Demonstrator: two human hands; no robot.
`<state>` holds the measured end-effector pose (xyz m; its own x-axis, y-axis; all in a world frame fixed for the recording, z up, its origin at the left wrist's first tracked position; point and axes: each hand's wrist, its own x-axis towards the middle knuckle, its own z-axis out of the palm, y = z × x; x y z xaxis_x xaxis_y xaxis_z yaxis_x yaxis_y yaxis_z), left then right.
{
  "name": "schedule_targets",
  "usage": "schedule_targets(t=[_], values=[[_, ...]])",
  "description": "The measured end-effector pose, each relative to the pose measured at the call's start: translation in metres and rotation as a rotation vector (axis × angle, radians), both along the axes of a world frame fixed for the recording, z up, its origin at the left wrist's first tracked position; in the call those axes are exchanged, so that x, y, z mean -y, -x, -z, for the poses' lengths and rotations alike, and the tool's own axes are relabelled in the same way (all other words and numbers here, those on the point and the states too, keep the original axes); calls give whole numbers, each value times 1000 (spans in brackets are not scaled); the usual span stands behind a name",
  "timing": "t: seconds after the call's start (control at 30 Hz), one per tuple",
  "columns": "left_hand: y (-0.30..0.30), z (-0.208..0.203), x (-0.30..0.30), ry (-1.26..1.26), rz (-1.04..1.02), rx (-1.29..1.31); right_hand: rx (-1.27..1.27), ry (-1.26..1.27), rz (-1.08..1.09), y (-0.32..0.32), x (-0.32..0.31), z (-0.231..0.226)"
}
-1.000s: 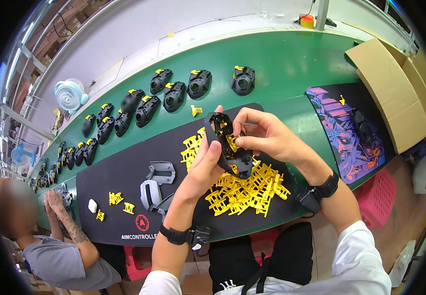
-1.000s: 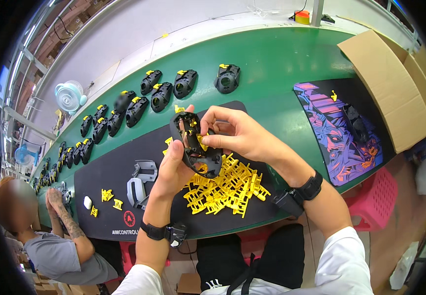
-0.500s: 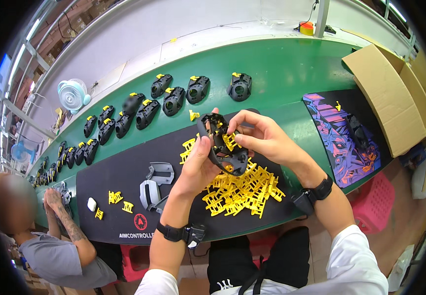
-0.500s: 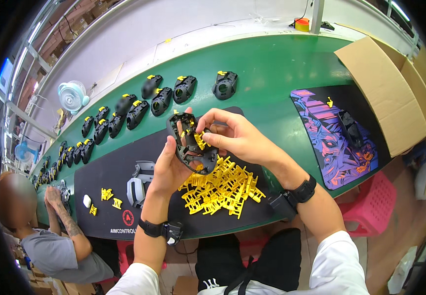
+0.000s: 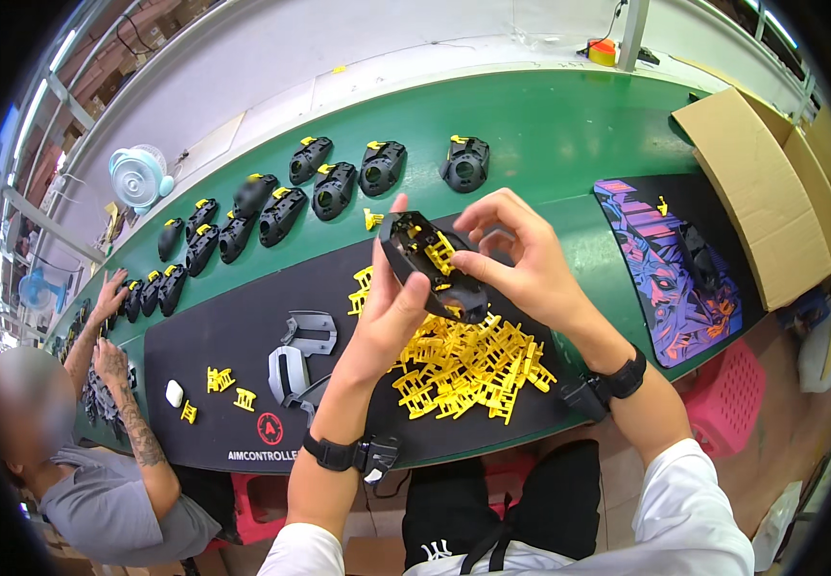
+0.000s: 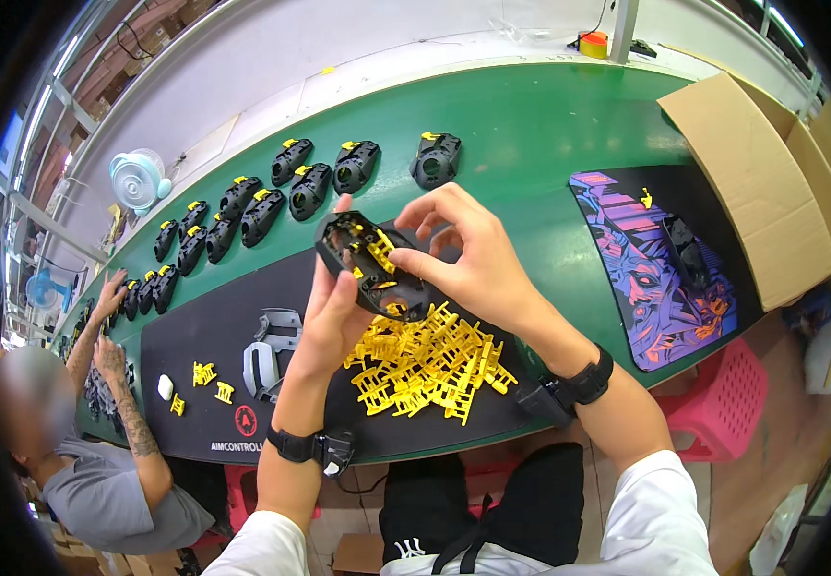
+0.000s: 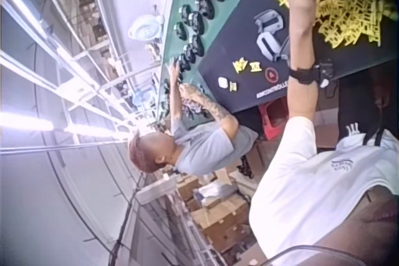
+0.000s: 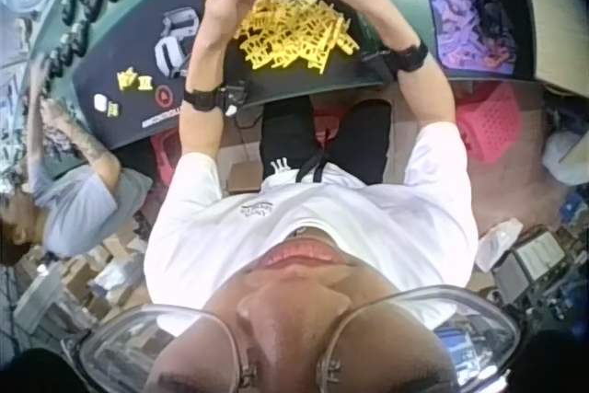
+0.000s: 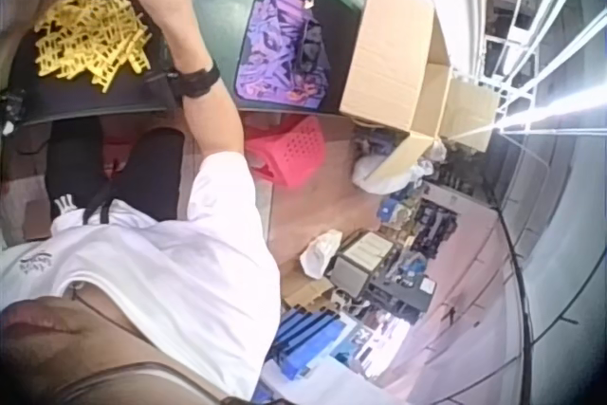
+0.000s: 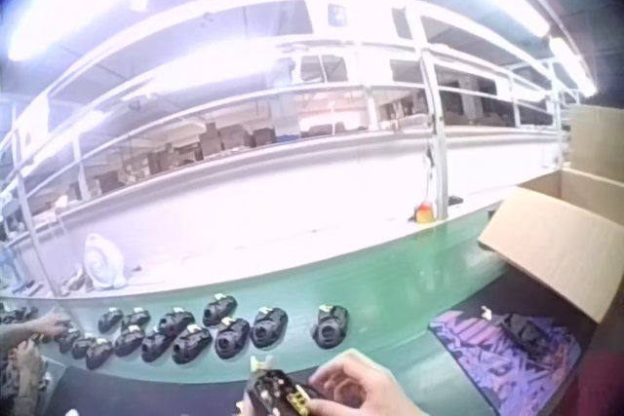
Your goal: Assembling plastic components and internal structures into game controller shells on a production line.
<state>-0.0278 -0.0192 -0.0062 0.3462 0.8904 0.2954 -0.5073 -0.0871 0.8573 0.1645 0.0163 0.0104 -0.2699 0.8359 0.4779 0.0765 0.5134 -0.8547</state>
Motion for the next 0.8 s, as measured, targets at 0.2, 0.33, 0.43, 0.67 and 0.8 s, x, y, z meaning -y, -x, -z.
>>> schedule_targets(t=[0.2, 0.33, 0.43, 0.67, 0.8], values=[[-12, 0, 2, -233, -223, -269, 56, -359, 155, 3, -3, 4], [-12, 1, -5, -359, -364, -419, -20, -245, 198, 7, -1, 4], [-18, 0, -3, -421, -385, -433, 5, -277, 202, 8, -1, 5], [-28, 13, 1, -430, -437, -425, -11, -279, 220, 10, 7, 9], [-30, 11, 5, -431, -465, -472, -35, -220, 197, 10, 7, 6]])
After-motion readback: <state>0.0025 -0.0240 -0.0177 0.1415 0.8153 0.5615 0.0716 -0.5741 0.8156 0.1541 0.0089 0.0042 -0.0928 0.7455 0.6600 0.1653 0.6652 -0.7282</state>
